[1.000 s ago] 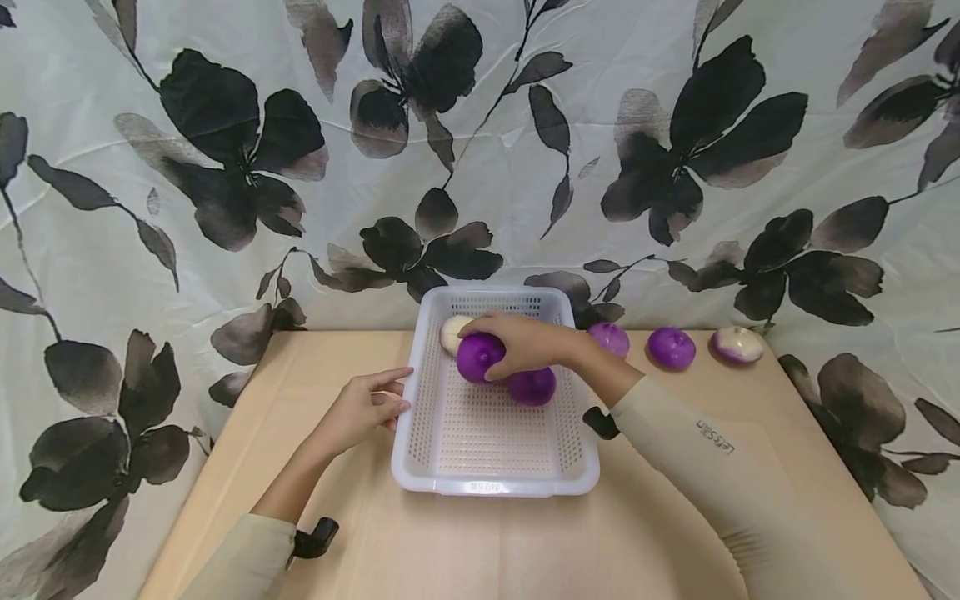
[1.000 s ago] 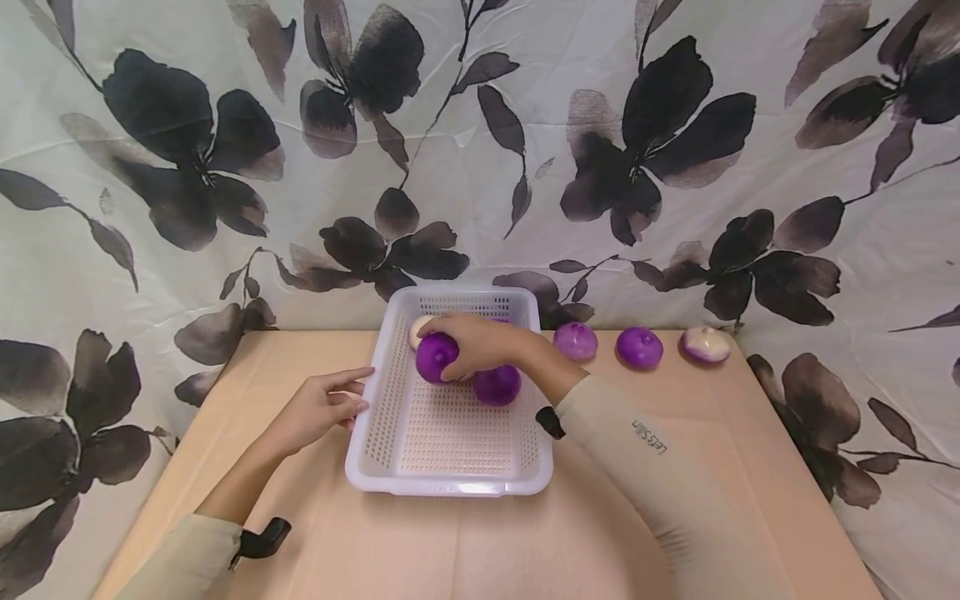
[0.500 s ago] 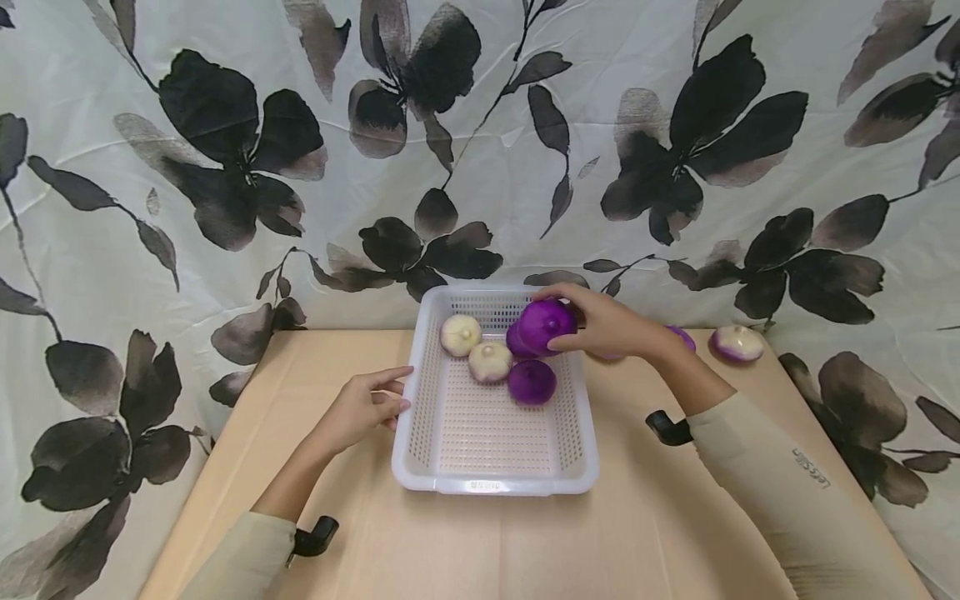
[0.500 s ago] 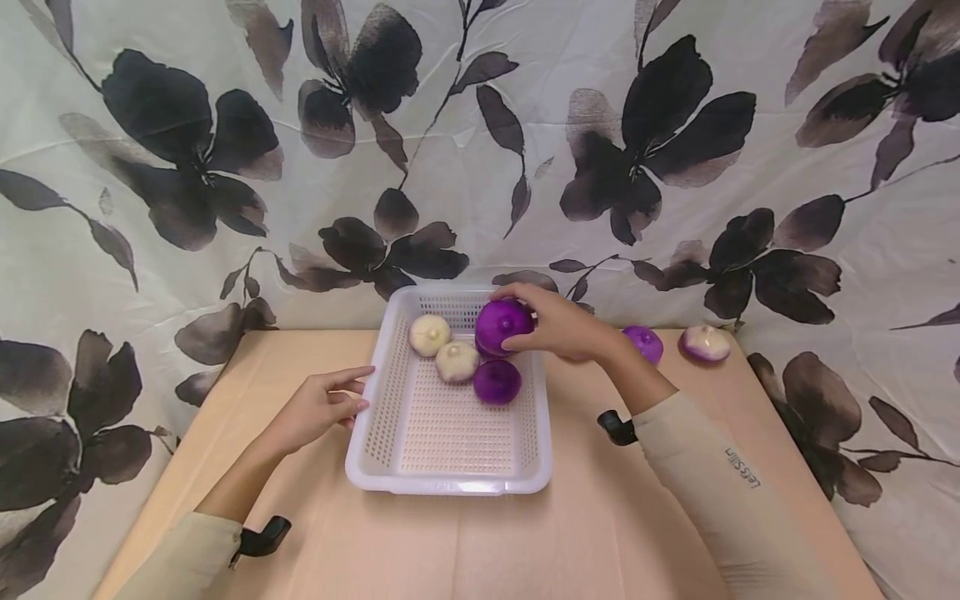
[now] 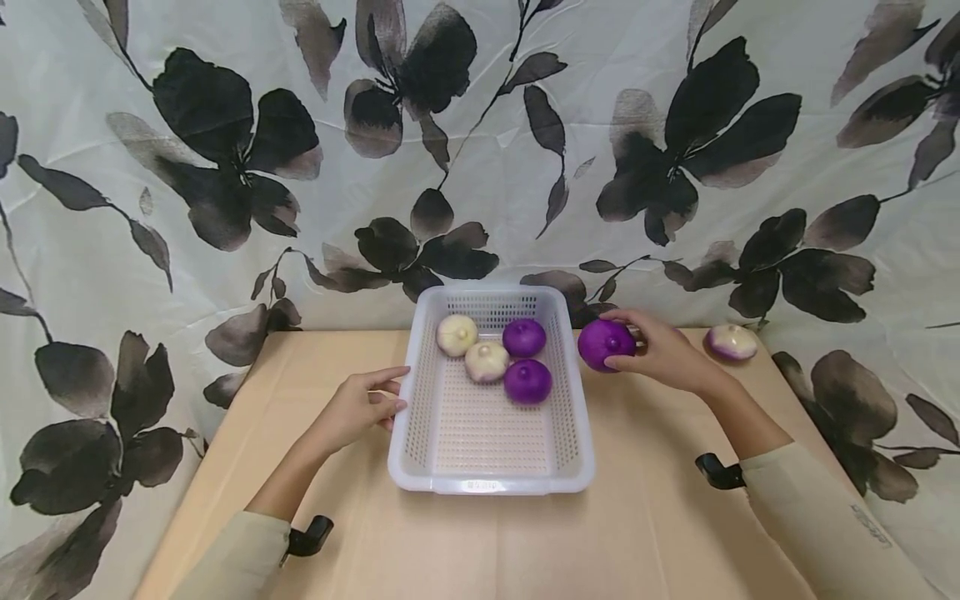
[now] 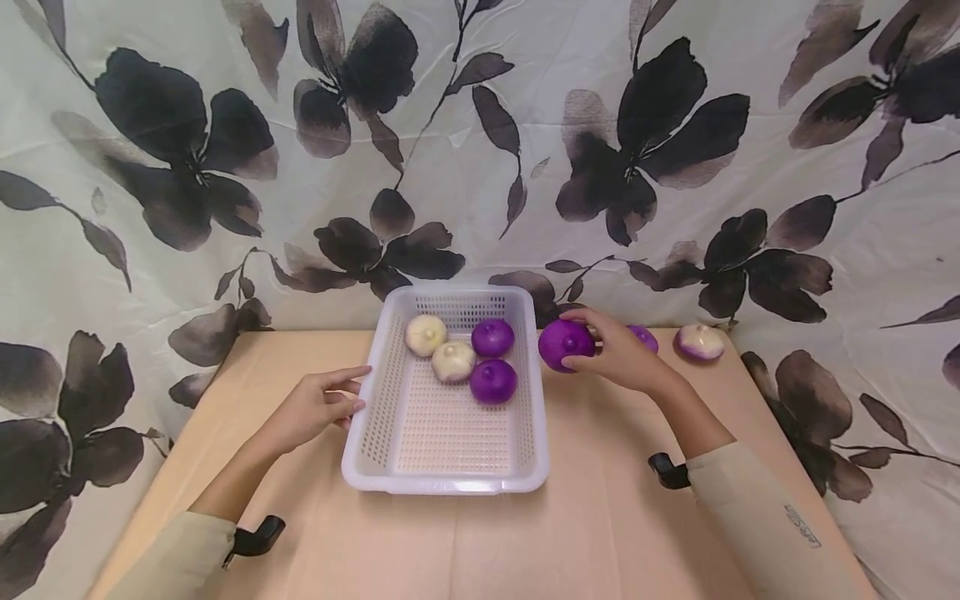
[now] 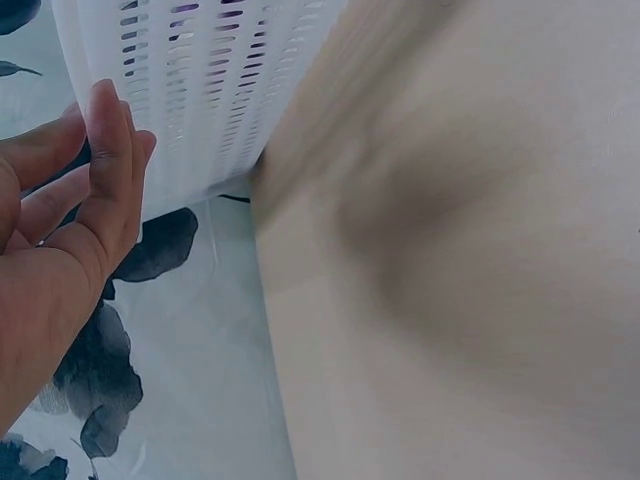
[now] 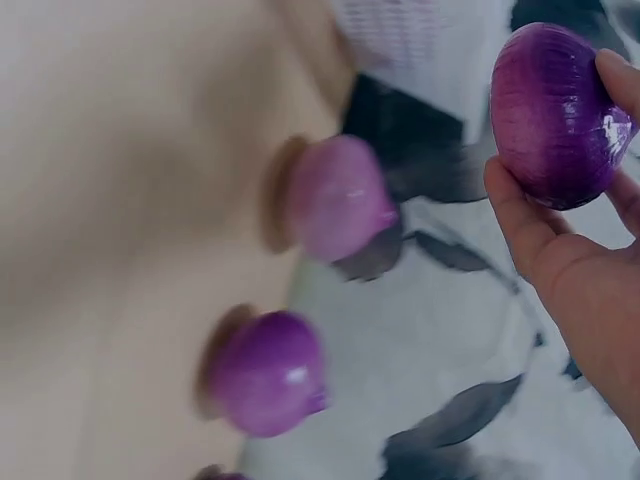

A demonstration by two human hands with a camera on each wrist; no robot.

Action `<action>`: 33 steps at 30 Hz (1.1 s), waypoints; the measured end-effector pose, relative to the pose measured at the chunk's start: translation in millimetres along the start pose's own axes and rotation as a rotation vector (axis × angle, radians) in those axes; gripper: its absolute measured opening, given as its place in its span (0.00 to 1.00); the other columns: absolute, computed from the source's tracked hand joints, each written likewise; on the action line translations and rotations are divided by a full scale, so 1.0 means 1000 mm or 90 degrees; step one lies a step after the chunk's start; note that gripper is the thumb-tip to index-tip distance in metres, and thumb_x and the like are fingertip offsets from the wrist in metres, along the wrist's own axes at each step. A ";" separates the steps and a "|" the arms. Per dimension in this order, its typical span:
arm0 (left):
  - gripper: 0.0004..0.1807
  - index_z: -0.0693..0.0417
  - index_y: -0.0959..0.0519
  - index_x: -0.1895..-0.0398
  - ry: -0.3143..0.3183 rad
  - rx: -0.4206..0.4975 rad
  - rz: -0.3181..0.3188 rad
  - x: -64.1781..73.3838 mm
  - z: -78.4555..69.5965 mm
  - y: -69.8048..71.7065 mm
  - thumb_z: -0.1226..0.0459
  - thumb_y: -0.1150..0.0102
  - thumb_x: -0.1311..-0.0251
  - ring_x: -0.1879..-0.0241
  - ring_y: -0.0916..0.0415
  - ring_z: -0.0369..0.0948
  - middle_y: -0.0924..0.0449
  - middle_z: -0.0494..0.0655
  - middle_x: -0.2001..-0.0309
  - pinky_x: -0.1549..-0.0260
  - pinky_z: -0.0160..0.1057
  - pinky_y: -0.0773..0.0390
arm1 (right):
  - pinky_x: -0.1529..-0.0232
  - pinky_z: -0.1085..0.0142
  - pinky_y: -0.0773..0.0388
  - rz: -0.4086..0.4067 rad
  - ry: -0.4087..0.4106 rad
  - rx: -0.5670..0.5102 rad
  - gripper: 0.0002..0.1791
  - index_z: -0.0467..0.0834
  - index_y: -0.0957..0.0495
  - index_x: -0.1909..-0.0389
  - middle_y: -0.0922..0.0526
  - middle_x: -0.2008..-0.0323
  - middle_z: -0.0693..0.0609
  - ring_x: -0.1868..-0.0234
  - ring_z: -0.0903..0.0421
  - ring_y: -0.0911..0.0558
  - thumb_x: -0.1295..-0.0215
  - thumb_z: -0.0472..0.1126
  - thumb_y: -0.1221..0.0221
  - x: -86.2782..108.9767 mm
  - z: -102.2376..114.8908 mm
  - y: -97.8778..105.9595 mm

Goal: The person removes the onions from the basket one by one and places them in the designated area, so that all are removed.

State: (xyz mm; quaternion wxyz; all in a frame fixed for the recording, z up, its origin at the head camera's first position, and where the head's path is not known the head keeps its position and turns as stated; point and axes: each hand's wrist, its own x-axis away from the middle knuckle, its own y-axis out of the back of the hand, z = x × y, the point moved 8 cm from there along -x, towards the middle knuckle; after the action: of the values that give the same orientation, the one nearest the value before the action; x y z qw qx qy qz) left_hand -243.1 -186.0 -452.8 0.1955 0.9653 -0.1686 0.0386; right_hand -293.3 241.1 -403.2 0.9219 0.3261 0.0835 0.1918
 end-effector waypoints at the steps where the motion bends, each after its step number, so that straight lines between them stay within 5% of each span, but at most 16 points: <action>1: 0.33 0.66 0.32 0.27 0.001 0.001 0.002 0.000 0.000 0.000 0.76 0.38 0.36 0.67 0.16 0.43 0.20 0.68 0.49 0.68 0.49 0.10 | 0.40 0.48 0.17 0.000 -0.006 0.002 0.38 0.40 0.32 0.29 0.30 0.31 0.37 0.37 0.35 0.23 0.37 0.41 0.27 0.003 -0.006 -0.001; 8: 0.33 0.65 0.32 0.26 0.009 0.005 0.000 0.000 0.004 0.001 0.76 0.38 0.35 0.68 0.16 0.42 0.20 0.67 0.49 0.69 0.46 0.10 | 0.37 0.35 0.23 0.009 -0.020 0.024 0.37 0.36 0.33 0.28 0.30 0.31 0.32 0.34 0.29 0.26 0.34 0.42 0.30 0.017 -0.041 -0.015; 18: 0.32 0.66 0.31 0.27 0.007 0.004 -0.002 0.001 0.004 0.001 0.76 0.38 0.35 0.67 0.16 0.42 0.20 0.67 0.50 0.69 0.49 0.10 | 0.41 0.39 0.18 0.003 -0.073 0.068 0.34 0.37 0.29 0.33 0.22 0.40 0.32 0.42 0.31 0.20 0.35 0.45 0.29 0.020 -0.074 -0.037; 33: 0.32 0.66 0.31 0.27 0.004 -0.004 -0.003 0.003 0.002 0.000 0.76 0.38 0.35 0.67 0.16 0.43 0.19 0.67 0.51 0.68 0.49 0.10 | 0.44 0.46 0.16 0.005 -0.098 0.026 0.30 0.36 0.30 0.35 0.21 0.43 0.32 0.40 0.32 0.22 0.29 0.48 0.34 0.024 -0.090 -0.053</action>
State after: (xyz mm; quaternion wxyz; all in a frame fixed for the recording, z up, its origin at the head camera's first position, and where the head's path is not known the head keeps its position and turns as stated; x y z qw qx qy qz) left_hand -240.4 -187.2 -453.9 0.1992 0.9650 -0.1660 0.0405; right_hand -280.5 265.0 -507.0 0.9180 0.3589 0.0149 0.1682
